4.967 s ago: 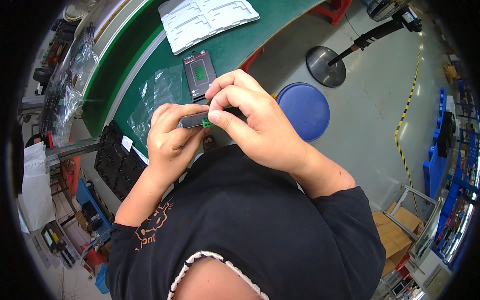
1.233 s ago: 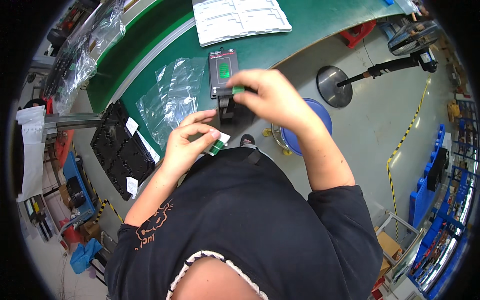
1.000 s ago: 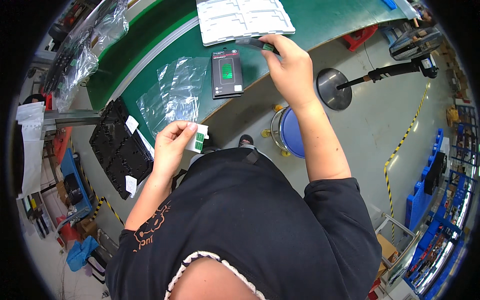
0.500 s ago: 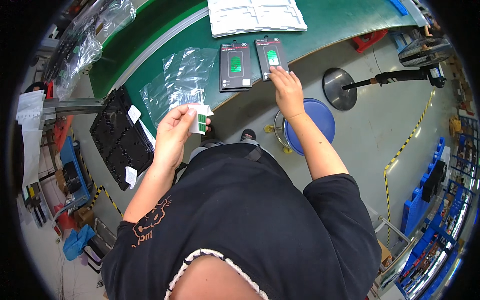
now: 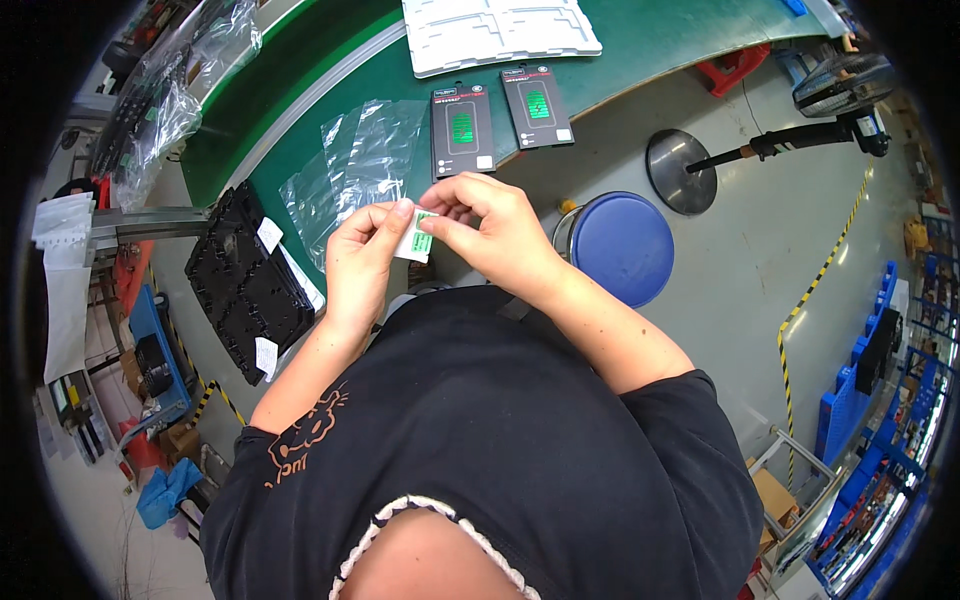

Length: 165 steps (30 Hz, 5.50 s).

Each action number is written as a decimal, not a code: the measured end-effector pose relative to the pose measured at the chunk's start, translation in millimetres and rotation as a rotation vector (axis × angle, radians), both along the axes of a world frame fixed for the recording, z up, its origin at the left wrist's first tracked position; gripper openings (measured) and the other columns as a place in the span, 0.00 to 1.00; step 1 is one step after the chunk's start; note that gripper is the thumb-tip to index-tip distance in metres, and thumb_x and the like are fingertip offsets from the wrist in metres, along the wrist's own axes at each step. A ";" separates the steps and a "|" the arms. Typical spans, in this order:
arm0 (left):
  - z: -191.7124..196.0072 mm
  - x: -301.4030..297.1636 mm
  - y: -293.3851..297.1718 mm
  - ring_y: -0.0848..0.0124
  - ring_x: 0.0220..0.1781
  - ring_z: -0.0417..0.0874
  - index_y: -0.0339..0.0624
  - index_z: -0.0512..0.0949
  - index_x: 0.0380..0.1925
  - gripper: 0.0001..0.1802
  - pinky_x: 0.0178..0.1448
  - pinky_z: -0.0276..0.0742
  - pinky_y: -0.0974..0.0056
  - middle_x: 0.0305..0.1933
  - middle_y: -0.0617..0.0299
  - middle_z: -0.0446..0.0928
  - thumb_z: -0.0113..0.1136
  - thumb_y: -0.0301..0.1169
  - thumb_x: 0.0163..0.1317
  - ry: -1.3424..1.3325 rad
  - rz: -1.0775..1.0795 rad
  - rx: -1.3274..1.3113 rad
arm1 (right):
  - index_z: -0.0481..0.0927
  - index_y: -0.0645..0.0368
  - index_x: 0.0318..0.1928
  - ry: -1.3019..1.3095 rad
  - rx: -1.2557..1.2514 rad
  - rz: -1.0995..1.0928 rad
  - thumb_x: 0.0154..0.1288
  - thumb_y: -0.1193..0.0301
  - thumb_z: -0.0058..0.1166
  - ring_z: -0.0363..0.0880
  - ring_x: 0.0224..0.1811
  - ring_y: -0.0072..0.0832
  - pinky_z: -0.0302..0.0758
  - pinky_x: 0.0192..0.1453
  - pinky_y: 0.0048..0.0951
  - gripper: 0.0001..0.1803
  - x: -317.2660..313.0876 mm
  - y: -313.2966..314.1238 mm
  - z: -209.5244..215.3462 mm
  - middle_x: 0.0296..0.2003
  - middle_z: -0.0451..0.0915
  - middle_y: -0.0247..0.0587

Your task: The person peels green labels from a backing sheet and applies them to small black rectangular packages on a green workbench. They handle the packages one at a time, aligning and smoothing each label before moving to the next item.

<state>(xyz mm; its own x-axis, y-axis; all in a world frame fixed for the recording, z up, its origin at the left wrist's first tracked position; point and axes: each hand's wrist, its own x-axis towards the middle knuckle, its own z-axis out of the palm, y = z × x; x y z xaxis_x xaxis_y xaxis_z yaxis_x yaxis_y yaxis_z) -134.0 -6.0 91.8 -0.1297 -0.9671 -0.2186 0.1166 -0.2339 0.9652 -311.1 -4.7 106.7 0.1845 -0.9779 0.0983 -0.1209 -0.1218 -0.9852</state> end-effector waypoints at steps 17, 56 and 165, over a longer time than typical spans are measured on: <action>15.0 -4.0 -4.3 0.80 0.39 0.79 0.34 0.82 0.41 0.09 0.45 0.75 0.74 0.37 0.63 0.83 0.61 0.28 0.66 -0.127 -0.209 -0.042 | 0.84 0.64 0.41 0.166 0.131 -0.019 0.59 0.76 0.63 0.79 0.34 0.18 0.75 0.39 0.21 0.09 -21.8 5.0 27.0 0.35 0.82 0.35; -32.2 13.8 -5.3 0.82 0.33 0.78 0.34 0.78 0.37 0.10 0.39 0.74 0.72 0.31 0.68 0.80 0.61 0.31 0.65 -0.431 -0.523 0.147 | 0.55 0.47 0.72 0.936 -0.405 -0.073 0.54 0.77 0.61 0.66 0.68 0.31 0.57 0.69 0.57 0.46 -25.3 -53.8 -100.4 0.62 0.73 0.39; 36.7 -16.1 6.4 0.66 0.40 0.83 0.35 0.84 0.34 0.07 0.43 0.79 0.65 0.44 0.56 0.79 0.66 0.18 0.53 -0.617 -0.220 -0.862 | 0.84 0.62 0.36 -0.419 0.056 -0.046 0.62 0.74 0.61 0.73 0.54 0.25 0.69 0.58 0.29 0.05 -35.4 14.1 34.8 0.60 0.68 0.45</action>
<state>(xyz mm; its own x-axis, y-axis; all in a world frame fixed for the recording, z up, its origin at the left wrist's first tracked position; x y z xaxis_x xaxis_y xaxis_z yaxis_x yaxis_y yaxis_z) -150.2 0.3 128.6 -0.4202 -0.7956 0.4365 -0.4074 0.5952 0.6927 -346.4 9.4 141.5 0.0959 -0.9902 0.1015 0.2875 -0.0701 -0.9552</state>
